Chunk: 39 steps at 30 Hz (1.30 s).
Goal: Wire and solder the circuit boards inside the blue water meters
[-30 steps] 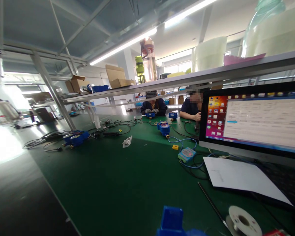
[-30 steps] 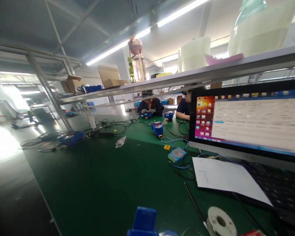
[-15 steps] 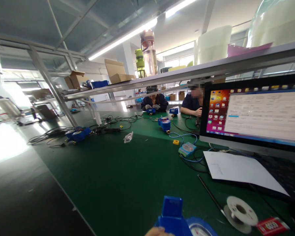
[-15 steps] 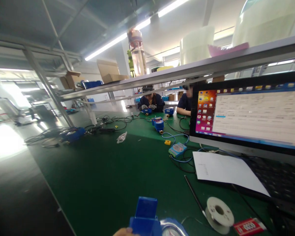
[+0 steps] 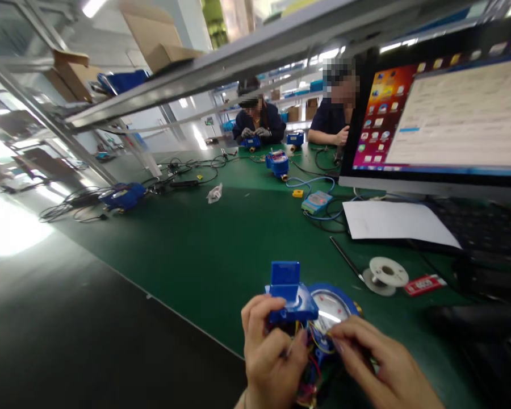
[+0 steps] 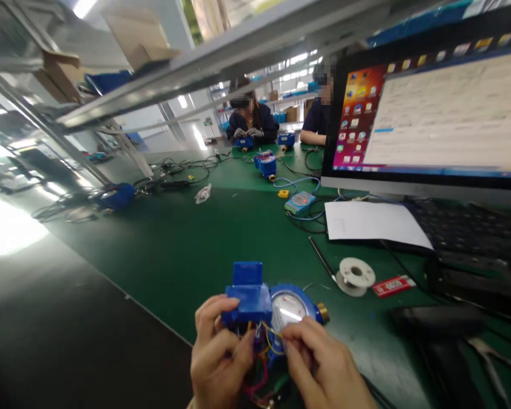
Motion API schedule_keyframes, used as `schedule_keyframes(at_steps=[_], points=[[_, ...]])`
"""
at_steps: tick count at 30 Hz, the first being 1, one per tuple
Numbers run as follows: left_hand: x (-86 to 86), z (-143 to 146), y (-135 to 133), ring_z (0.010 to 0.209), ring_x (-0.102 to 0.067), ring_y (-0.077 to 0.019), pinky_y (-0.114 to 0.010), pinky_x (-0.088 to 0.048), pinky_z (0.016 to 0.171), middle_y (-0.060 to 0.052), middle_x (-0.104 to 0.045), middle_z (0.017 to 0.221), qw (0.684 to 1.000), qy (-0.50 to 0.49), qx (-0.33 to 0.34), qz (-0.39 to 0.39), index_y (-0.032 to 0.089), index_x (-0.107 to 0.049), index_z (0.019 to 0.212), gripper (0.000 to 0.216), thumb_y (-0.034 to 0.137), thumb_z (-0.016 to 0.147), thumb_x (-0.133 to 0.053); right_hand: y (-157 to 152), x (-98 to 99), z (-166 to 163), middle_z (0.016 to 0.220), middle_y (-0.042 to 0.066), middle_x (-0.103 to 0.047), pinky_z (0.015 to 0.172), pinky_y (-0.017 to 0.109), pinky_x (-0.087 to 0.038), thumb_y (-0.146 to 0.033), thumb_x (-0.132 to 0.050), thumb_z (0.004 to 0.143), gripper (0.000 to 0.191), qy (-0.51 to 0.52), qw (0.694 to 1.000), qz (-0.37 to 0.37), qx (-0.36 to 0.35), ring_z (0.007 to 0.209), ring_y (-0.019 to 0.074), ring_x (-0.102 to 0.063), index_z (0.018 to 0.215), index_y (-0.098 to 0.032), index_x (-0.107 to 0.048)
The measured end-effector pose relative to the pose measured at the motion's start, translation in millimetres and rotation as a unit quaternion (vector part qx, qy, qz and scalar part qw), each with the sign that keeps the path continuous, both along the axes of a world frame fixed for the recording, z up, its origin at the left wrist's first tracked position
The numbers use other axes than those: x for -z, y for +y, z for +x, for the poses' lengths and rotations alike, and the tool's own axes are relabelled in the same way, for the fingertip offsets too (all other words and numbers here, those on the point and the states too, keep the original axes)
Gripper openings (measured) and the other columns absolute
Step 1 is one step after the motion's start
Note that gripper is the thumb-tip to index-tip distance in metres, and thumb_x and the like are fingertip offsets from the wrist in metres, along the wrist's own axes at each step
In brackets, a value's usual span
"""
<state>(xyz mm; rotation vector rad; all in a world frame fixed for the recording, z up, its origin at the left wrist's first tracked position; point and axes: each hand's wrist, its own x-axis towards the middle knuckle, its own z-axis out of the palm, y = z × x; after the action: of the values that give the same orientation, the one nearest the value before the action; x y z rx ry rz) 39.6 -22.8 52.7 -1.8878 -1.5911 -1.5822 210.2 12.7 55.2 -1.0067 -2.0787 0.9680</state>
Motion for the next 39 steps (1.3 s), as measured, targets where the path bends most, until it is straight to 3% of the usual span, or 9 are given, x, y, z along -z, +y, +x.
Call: schedule_keyframes(at_steps=[4,16,26,39], points=[[-0.5,-1,-1,0.106,-0.047,-0.0208,-0.038,-0.043,0.088,-0.004,-0.054,0.108,0.997,-0.040,-0.004,-0.058,0.018,-0.045,0.061,0.025,0.006,0.079,-0.056,1,0.1,1,0.078,-0.001,-0.059,0.057,0.016,-0.046,-0.029,-0.043,0.094,0.017,-0.012,1.000,-0.005,0.010,0.069,0.0106,-0.059,0.090,-0.022,-0.058],[2.6,-1,-5,0.106,-0.048,-0.0190,-0.036,-0.039,0.089,-0.005,-0.053,0.108,0.996,-0.049,-0.001,-0.076,0.017,-0.044,0.059,0.026,0.005,0.080,-0.054,-4,-12.4,-8,0.070,-0.004,-0.054,0.051,0.019,-0.039,-0.021,-0.048,0.090,0.014,0.029,0.998,-0.028,0.038,0.058,0.0088,-0.052,0.080,-0.022,-0.058],[3.0,-3,-7,0.110,-0.048,-0.0218,-0.037,-0.041,0.089,-0.006,-0.052,0.113,0.995,-0.055,0.009,-0.087,0.017,-0.045,0.058,0.026,0.005,0.078,-0.056,-23,-10.6,-23,0.073,-0.002,-0.054,0.057,0.022,-0.039,-0.014,-0.046,0.090,0.014,0.042,0.991,0.106,0.064,0.064,0.0094,-0.053,0.081,-0.019,-0.056],[5.9,-6,-9,0.110,-0.048,-0.0213,-0.042,-0.039,0.094,-0.006,-0.052,0.114,0.992,-0.070,0.003,-0.103,0.018,-0.048,0.068,0.016,0.012,0.082,-0.051,-26,-10.1,-28,0.074,0.000,-0.056,0.058,0.023,-0.039,-0.013,-0.046,0.090,0.014,0.030,0.991,0.114,0.060,0.064,0.0118,-0.054,0.083,-0.018,-0.057]])
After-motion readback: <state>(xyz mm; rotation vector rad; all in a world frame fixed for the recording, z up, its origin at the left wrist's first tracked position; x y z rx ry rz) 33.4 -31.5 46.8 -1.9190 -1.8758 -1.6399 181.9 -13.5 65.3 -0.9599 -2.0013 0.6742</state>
